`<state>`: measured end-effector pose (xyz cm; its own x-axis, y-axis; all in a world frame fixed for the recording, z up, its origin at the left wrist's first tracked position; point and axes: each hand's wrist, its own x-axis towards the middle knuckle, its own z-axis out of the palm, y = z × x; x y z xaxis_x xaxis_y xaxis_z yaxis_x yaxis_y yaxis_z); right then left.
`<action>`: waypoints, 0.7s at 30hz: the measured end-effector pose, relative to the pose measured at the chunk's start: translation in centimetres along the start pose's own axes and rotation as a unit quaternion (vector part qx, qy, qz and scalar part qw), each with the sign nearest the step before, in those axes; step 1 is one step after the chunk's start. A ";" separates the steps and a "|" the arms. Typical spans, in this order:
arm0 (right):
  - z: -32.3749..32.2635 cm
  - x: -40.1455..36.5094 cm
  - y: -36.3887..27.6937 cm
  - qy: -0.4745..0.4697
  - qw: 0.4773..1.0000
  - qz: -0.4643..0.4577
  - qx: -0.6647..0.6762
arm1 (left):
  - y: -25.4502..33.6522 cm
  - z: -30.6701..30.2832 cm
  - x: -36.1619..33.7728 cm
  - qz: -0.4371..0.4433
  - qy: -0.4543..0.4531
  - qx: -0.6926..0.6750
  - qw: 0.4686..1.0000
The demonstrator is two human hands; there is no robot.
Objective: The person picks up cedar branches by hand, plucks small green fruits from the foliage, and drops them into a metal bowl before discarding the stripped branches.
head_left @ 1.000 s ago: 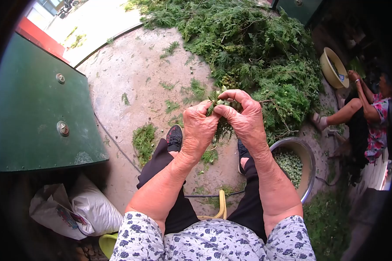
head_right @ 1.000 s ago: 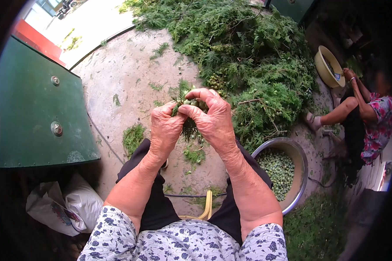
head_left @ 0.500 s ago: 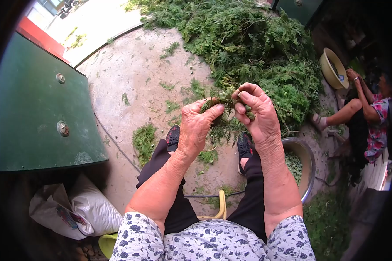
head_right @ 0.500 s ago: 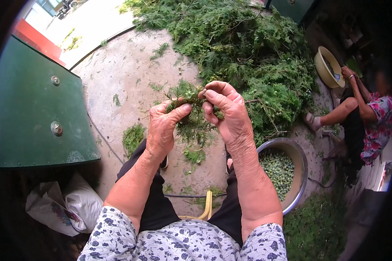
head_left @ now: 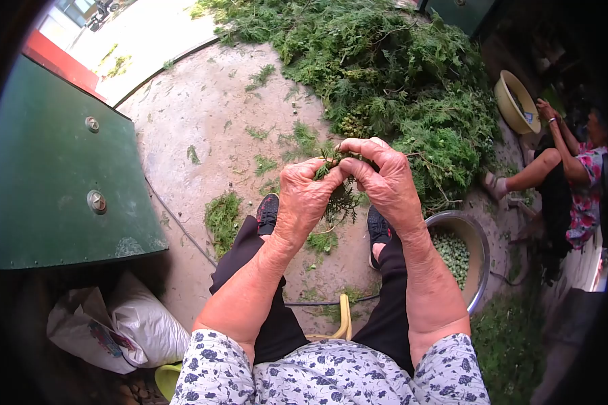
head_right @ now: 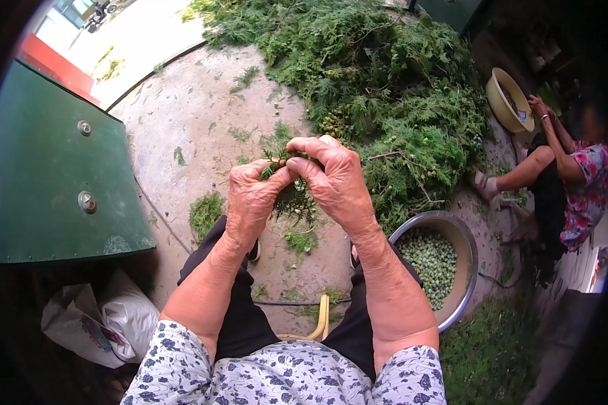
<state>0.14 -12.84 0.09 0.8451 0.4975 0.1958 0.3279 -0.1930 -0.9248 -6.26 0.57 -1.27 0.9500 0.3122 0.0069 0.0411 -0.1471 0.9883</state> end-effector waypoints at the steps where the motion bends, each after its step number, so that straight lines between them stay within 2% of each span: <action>1: 0.2 -0.1 0.0 0.015 1.000 0.006 -0.002 | 0.1 0.0 0.0 0.016 -0.005 0.002 1.000; 2: 0.2 -0.2 -0.3 0.015 1.000 0.006 -0.002 | 0.2 -0.1 0.0 0.032 -0.010 0.005 0.999; 3: 0.2 -0.3 -0.9 0.004 0.989 0.105 0.106 | 0.3 0.0 0.0 0.032 -0.010 0.005 0.999; 4: 0.1 -0.3 -1.2 -0.008 0.956 0.201 0.211 | 0.5 0.0 0.0 -0.023 -0.013 -0.119 0.993; 5: -0.1 -0.3 -0.7 -0.008 0.957 0.201 0.211 | 0.6 0.1 0.0 -0.077 -0.015 -0.241 0.967; 6: -0.3 -0.1 0.2 -0.007 0.904 0.193 0.382 | 0.6 -0.1 0.1 -0.096 -0.021 -0.275 0.956; 7: -0.7 0.0 0.7 -0.007 0.822 0.180 0.540 | 0.6 0.0 0.1 -0.096 -0.021 -0.276 0.956; 9: -1.1 0.2 0.6 -0.008 0.823 0.162 0.545 | 0.6 0.4 0.0 -0.070 0.010 -0.256 0.964; 11: -1.2 0.2 -0.3 0.059 0.828 0.168 0.531 | 0.6 0.4 0.0 -0.072 0.019 -0.262 0.962; 13: -1.3 0.3 -0.3 0.059 0.832 0.172 0.525 | 0.7 0.4 0.0 -0.074 0.027 -0.268 0.960; 16: -1.2 0.1 -0.3 0.070 0.884 0.192 0.421 | 0.6 0.3 0.0 -0.063 0.029 -0.247 0.966; 21: -0.9 0.1 -0.8 0.052 0.899 0.217 0.377 | 0.3 0.1 0.0 0.004 0.008 -0.079 0.997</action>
<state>0.32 -13.40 1.11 0.8716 0.4251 -0.2441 -0.3890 0.2971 -0.8720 -6.19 0.45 -1.01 0.9451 0.3263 0.0159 -0.0166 -0.0005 0.9999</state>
